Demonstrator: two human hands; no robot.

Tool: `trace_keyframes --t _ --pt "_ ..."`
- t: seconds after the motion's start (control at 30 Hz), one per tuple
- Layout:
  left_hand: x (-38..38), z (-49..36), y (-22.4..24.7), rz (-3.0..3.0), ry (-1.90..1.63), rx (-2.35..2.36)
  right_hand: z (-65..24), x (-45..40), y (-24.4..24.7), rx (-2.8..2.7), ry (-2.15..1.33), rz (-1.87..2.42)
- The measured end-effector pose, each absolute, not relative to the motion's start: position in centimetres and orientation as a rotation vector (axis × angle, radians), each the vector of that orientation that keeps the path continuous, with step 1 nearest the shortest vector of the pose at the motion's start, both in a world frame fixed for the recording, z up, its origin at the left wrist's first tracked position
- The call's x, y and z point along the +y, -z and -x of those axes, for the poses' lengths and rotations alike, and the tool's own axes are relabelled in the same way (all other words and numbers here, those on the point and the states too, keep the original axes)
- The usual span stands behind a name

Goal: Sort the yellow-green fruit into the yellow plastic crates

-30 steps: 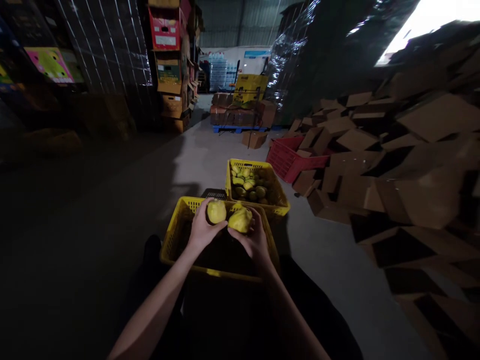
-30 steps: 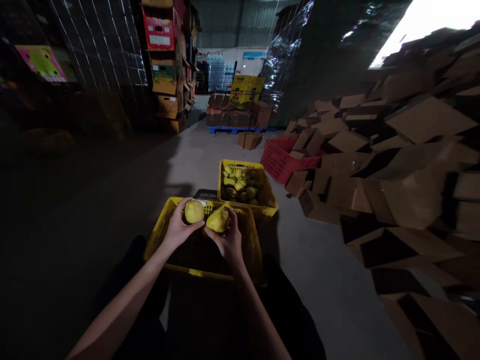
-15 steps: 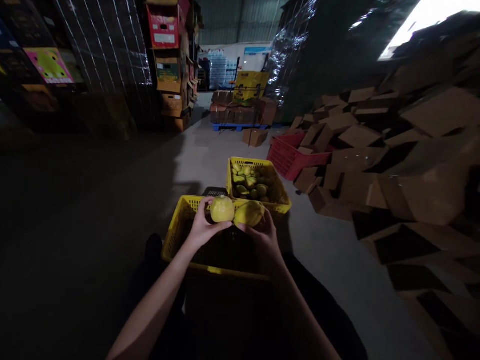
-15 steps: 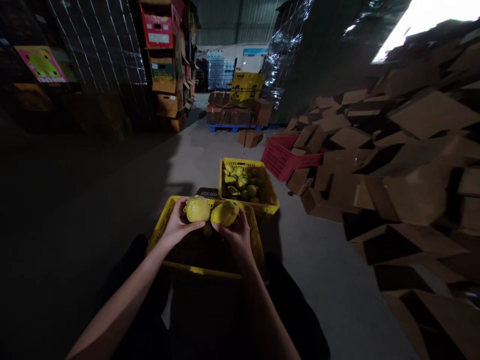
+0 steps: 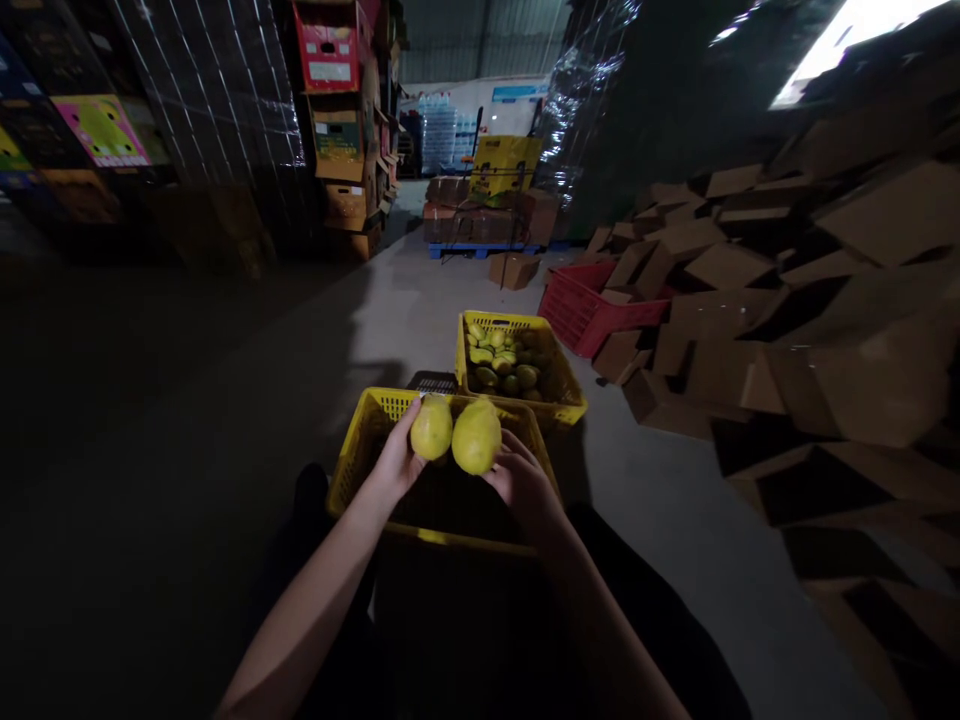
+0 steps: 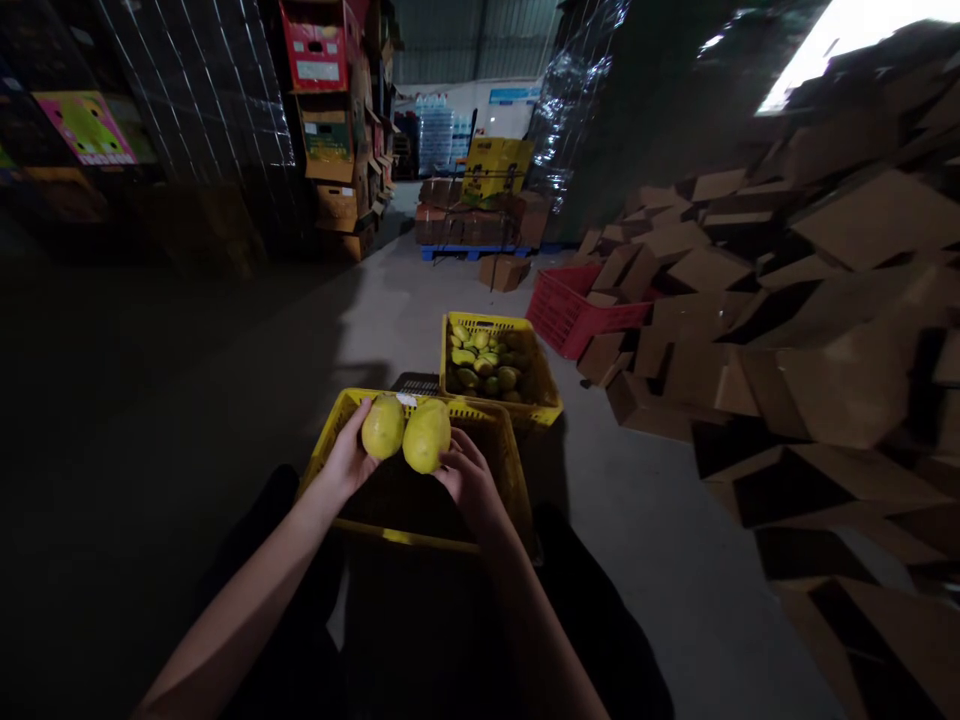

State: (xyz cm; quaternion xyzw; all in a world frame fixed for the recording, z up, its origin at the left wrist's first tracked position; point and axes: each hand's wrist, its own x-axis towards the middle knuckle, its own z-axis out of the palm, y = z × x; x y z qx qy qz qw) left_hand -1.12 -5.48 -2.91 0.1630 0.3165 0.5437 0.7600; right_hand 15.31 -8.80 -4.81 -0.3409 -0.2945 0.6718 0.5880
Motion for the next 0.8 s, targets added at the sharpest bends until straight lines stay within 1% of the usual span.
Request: trace_keyframes --t 0.17,0.3,0.4,0.53,0.8 --pt "-5.5 1.1 2.7 -0.209 -1.206 0.622 -14.7 -8.6 4.3 -0.586 -1.605 0.791" --pt "-5.1 1.0 2.9 -0.146 -1.173 0.681 -14.8 -8.5 4.6 -0.558 -1.634 0.804" --pt "-4.6 0.6 3.6 -0.130 -1.112 0.718 -14.8 -8.3 5.1 -0.502 -1.657 0.804" --pt "-4.3 0.3 4.1 -0.105 -1.131 0.714 -14.9 -7.9 5.6 -0.490 -1.611 0.836" --pt "-5.4 0.1 3.5 -0.150 -1.130 0.716 -14.2 -8.1 5.5 -0.515 -1.619 0.843"
